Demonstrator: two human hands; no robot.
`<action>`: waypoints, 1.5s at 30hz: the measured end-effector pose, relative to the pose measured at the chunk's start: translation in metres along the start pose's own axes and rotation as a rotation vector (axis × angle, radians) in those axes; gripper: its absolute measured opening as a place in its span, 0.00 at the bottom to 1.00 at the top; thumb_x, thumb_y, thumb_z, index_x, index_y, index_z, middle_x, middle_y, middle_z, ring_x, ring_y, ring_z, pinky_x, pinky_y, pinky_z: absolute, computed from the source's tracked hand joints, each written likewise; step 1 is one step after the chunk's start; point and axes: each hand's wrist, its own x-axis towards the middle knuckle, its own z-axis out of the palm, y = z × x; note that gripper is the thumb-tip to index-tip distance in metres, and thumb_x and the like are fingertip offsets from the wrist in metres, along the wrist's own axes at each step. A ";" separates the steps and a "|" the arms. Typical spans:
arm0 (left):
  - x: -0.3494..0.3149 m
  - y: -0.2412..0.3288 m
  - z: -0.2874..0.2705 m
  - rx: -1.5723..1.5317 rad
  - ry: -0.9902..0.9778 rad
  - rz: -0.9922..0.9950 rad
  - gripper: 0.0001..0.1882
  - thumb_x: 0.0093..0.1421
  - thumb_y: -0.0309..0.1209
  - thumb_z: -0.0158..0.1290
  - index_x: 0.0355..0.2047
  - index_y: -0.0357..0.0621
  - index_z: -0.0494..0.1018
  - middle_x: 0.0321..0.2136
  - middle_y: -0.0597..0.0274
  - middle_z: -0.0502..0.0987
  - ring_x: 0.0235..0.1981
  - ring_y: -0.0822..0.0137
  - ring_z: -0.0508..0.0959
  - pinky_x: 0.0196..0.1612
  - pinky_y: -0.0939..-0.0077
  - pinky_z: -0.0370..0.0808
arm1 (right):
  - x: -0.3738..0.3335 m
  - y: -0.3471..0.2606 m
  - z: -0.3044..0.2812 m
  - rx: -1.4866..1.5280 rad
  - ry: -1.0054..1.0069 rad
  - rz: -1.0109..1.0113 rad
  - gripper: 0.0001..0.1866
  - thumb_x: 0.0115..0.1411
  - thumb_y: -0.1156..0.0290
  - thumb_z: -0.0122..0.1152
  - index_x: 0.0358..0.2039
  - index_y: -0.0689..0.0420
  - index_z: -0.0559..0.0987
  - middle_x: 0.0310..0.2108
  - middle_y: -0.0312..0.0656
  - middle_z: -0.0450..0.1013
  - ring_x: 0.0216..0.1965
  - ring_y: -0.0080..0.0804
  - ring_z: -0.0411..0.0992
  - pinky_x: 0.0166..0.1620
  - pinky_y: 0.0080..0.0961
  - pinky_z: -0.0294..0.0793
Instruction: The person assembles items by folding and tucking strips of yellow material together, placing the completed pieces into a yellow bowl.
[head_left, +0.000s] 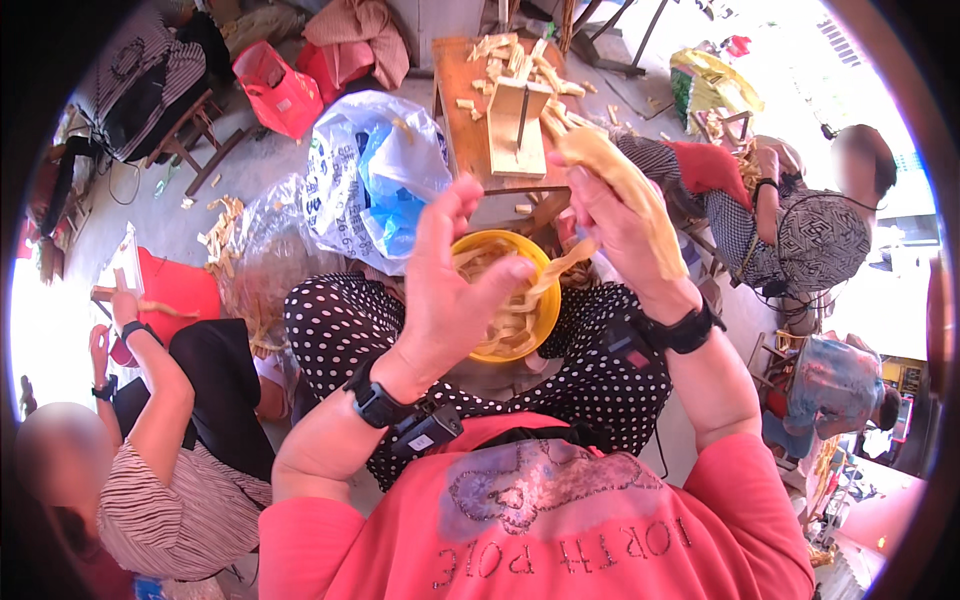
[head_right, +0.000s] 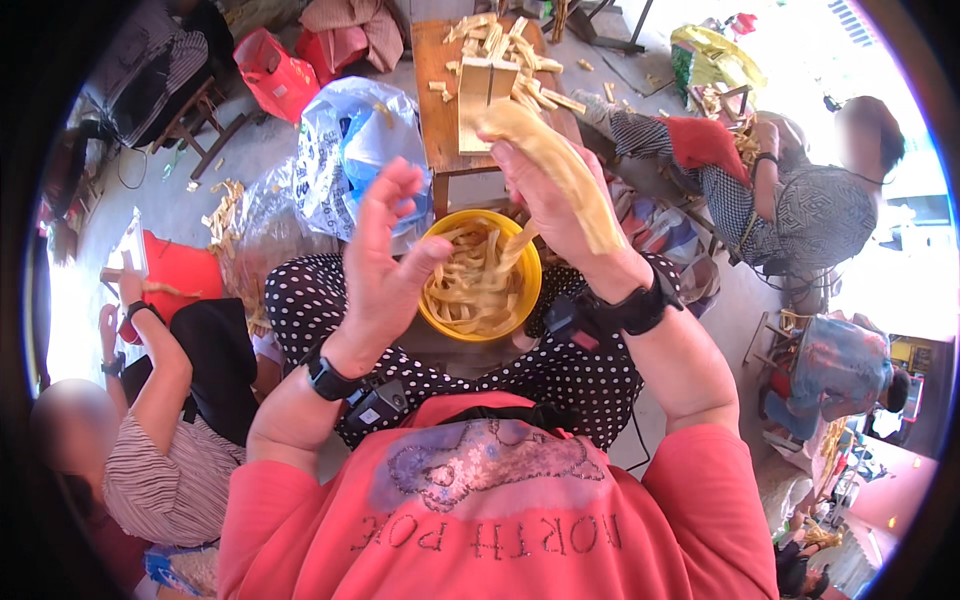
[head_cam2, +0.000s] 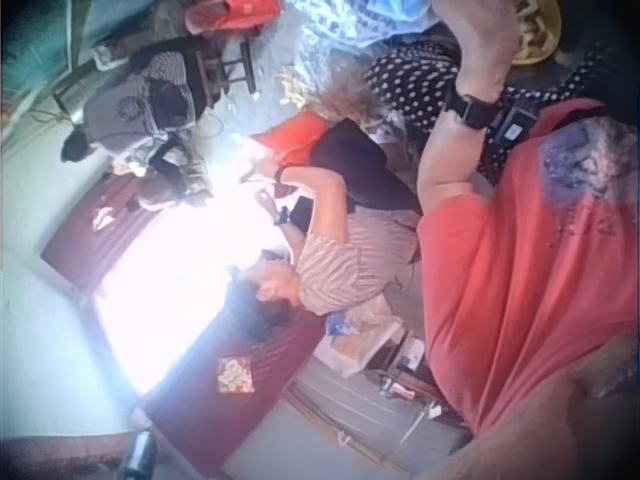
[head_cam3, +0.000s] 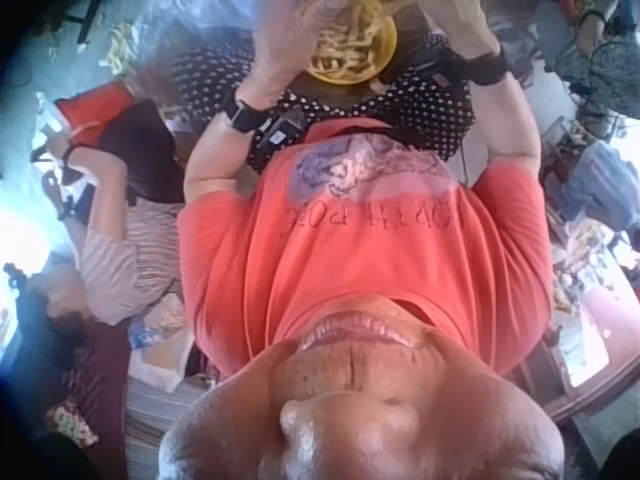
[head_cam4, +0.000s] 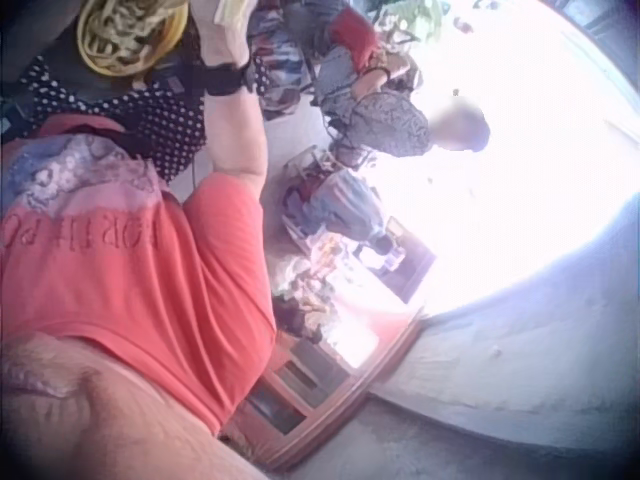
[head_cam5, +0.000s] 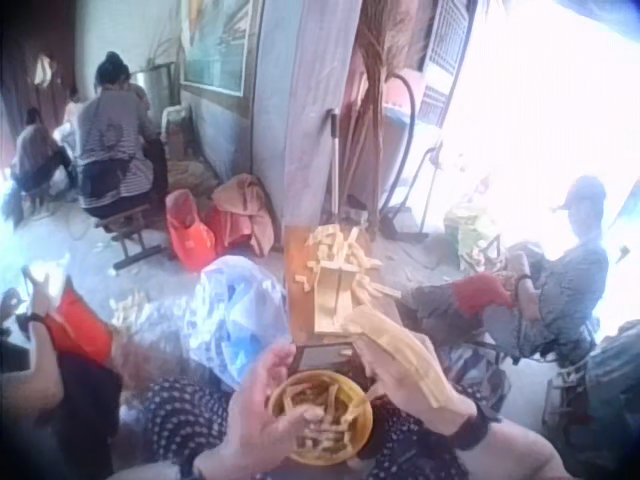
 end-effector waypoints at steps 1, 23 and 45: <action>0.001 0.027 -0.009 -0.114 0.006 0.028 0.43 0.83 0.50 0.71 0.84 0.33 0.70 0.74 0.48 0.83 0.74 0.57 0.83 0.80 0.57 0.76 | -0.003 -0.022 0.004 -0.146 0.017 -0.086 0.16 0.86 0.64 0.75 0.66 0.58 0.94 0.39 0.34 0.89 0.36 0.20 0.84 0.41 0.25 0.83; -0.063 0.098 -0.084 -0.993 -0.381 -0.468 0.19 0.95 0.33 0.55 0.69 0.25 0.84 0.45 0.58 0.89 0.47 0.62 0.89 0.65 0.64 0.89 | -0.068 -0.049 0.028 0.051 -0.268 0.047 0.20 0.86 0.71 0.70 0.73 0.58 0.89 0.47 0.38 0.92 0.42 0.27 0.90 0.46 0.26 0.90; 0.074 -0.022 0.067 0.396 -0.266 0.312 0.18 0.83 0.28 0.69 0.67 0.57 0.97 0.77 0.69 0.91 0.93 0.43 0.62 0.95 0.38 0.49 | -0.006 0.119 -0.036 1.107 -0.516 0.856 0.24 0.97 0.50 0.46 0.46 0.48 0.84 0.27 0.26 0.71 0.22 0.19 0.58 0.28 0.26 0.56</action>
